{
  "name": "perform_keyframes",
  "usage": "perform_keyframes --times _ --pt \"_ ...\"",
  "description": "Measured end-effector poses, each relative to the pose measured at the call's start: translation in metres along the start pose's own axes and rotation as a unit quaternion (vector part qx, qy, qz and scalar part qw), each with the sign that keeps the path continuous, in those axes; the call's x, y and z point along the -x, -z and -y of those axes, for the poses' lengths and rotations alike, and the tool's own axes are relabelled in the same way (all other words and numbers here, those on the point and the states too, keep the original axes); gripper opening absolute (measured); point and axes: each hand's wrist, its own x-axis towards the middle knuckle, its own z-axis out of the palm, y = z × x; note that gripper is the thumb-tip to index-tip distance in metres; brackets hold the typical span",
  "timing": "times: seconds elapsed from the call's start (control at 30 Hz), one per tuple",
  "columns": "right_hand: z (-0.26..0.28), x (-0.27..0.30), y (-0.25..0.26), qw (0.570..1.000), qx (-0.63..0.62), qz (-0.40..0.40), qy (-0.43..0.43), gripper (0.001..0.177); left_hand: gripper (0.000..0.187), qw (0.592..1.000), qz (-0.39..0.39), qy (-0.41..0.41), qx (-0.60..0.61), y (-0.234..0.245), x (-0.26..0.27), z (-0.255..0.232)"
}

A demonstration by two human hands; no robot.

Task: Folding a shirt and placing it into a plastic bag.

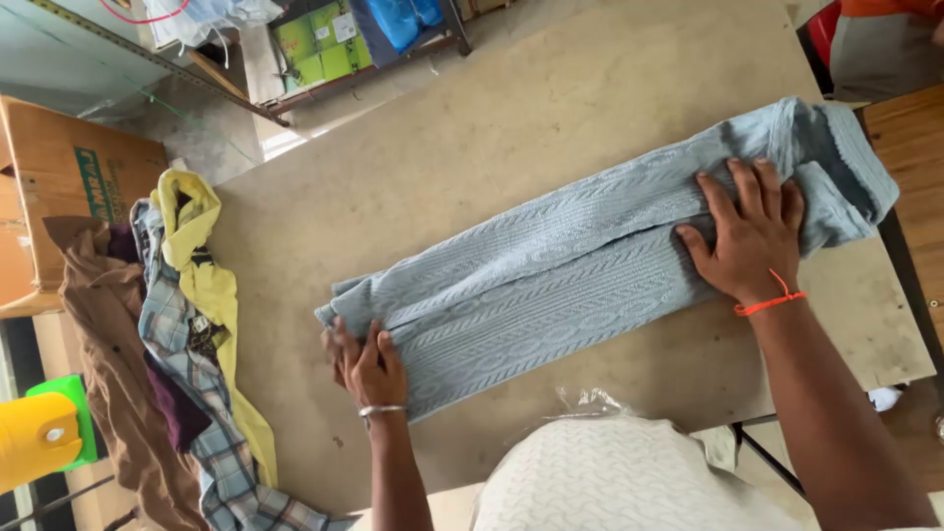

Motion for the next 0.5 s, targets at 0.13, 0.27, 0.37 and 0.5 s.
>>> perform_keyframes --times 0.13,0.27,0.37,0.5 --pt "0.011 0.021 0.002 1.0 0.002 0.01 0.014 0.064 0.034 0.994 -0.069 0.085 -0.015 0.012 0.036 0.014" --pt "0.025 0.043 0.005 1.0 -0.006 0.026 0.005 0.064 0.046 0.986 -0.058 0.157 -0.012 0.021 0.049 0.019" --pt "0.026 0.051 0.007 1.0 0.003 0.015 -0.013 0.063 0.07 0.974 -0.024 0.223 -0.027 0.026 0.041 0.006" --pt "0.027 0.055 0.006 1.0 0.007 0.009 -0.025 0.061 0.088 0.967 0.024 0.225 -0.119 0.023 0.038 0.002"
